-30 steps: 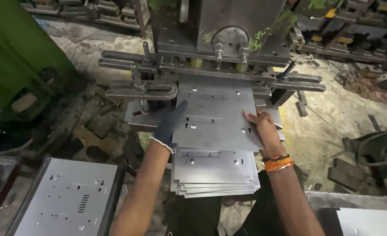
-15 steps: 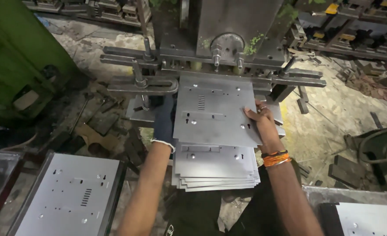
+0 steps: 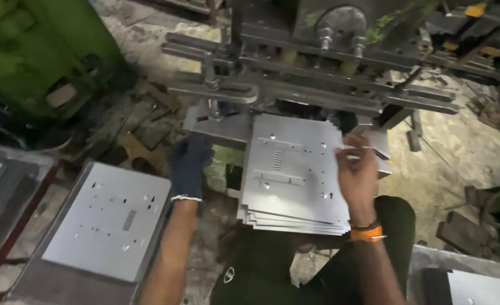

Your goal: Placing metal sheets into a stamping press and stacking the processed sheets.

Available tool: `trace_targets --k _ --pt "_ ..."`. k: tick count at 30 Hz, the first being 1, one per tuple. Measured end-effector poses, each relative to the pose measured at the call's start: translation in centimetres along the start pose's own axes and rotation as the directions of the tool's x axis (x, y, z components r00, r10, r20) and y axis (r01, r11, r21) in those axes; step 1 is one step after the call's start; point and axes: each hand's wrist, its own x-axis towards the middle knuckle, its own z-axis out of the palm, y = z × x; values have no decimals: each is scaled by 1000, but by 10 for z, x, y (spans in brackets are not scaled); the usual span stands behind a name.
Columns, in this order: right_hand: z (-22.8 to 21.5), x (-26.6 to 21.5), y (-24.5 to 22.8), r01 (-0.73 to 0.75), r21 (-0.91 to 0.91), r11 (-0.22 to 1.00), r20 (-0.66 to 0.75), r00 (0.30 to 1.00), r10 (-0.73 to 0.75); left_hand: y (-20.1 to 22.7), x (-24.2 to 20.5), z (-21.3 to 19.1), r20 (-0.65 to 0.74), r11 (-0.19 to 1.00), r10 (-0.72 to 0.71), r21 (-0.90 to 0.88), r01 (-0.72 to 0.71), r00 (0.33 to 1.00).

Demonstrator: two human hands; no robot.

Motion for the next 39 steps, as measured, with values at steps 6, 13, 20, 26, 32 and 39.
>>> trace_targets --k 6,13,20,26,32,39 --pt "107 -77 -99 -64 341 938 492 862 -120 55 -17 -104 -117 783 257 607 -135 959" --pt "280 -206 -84 -451 470 759 812 557 -172 77 -21 -286 98 -191 749 979 71 655" --pt "406 -340 54 -741 418 526 901 410 -137 54 -62 -310 -36 -350 560 895 276 828" --pt "331 -286 -43 -778 162 607 975 221 24 45 -74 -299 19 -388 624 876 288 781" --pt "312 -269 -72 -813 -12 582 994 52 93 63 -85 -270 -132 -326 536 879 349 834" --pt "324 -277 -59 -830 25 557 985 114 126 81 -79 -273 -136 -257 514 918 303 847"
